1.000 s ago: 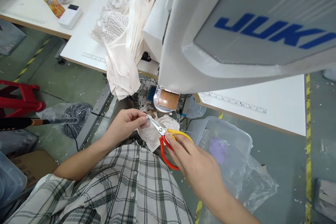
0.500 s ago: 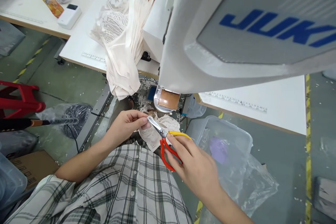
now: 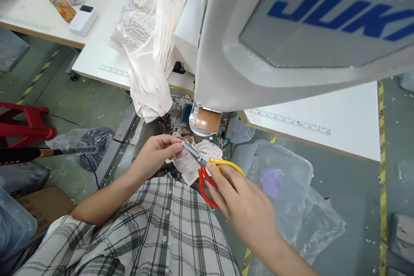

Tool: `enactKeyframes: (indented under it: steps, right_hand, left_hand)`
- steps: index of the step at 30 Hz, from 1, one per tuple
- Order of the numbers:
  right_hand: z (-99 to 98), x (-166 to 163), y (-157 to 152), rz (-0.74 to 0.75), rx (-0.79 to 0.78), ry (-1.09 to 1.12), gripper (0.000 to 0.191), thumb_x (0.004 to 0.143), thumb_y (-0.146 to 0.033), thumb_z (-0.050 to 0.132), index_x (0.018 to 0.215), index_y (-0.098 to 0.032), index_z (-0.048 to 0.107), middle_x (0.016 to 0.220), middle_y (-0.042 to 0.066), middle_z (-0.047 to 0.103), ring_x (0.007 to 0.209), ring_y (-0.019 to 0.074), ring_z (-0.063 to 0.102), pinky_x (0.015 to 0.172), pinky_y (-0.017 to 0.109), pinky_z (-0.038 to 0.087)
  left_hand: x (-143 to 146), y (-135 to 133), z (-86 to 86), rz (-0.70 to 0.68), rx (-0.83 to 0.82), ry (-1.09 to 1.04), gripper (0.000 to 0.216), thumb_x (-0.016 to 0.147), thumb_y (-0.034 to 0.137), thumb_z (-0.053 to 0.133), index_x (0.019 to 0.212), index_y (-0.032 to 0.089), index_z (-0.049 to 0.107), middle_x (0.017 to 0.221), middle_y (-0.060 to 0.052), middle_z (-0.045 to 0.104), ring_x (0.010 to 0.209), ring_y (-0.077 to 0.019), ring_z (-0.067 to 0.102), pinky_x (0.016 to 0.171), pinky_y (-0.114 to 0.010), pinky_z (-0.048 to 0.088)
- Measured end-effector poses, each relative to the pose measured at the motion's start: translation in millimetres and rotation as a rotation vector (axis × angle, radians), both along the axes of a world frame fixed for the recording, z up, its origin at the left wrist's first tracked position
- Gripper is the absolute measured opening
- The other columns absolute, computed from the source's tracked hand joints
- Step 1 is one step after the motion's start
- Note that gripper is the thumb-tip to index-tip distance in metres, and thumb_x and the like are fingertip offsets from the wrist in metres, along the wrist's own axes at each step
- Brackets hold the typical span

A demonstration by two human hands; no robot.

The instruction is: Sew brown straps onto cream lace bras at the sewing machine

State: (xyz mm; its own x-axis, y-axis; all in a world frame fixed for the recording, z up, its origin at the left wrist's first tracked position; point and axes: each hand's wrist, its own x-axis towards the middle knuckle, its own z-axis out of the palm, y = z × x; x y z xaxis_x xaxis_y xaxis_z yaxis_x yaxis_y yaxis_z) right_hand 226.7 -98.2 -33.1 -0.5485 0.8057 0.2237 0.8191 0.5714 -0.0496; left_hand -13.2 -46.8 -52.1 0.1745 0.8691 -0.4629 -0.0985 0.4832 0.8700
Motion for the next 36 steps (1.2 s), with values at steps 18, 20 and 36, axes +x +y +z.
enactKeyframes:
  steps: [18, 20, 36]
  right_hand:
    - [10.1, 3, 8, 0.089, -0.037, -0.077, 0.027, 0.102, -0.025, 0.05, 0.125, -0.02, 0.062, 0.104, 0.001, 0.073, 0.074, 0.014, 0.068, 0.049, 0.028, 0.039]
    - [6.8, 3, 8, 0.095, -0.052, -0.07, 0.027, 0.101, -0.024, 0.051, 0.126, -0.019, 0.062, 0.104, 0.001, 0.073, 0.077, 0.0138, 0.068, 0.051, 0.027, 0.041]
    - [-8.5, 4, 8, 0.024, -0.148, 0.034, 0.028, 0.102, -0.035, 0.049, 0.123, -0.023, 0.063, 0.108, 0.001, 0.073, 0.075, 0.0121, 0.07, 0.053, 0.025, 0.046]
  left_hand:
    - [-8, 5, -6.7, -0.093, 0.049, 0.064, 0.021, 0.086, 0.032, 0.066, 0.076, 0.014, 0.071, 0.074, -0.004, 0.07, 0.069, -0.0117, 0.058, 0.067, -0.024, 0.045]
    - [-9, 5, -9.8, -0.099, 0.041, 0.058, 0.022, 0.087, 0.032, 0.065, 0.074, 0.014, 0.071, 0.074, -0.004, 0.069, 0.068, -0.0113, 0.056, 0.066, -0.024, 0.044]
    - [-9, 5, -6.4, -0.105, 0.023, 0.071, 0.023, 0.086, 0.034, 0.066, 0.078, 0.014, 0.072, 0.077, -0.005, 0.072, 0.07, -0.0121, 0.058, 0.069, -0.024, 0.046]
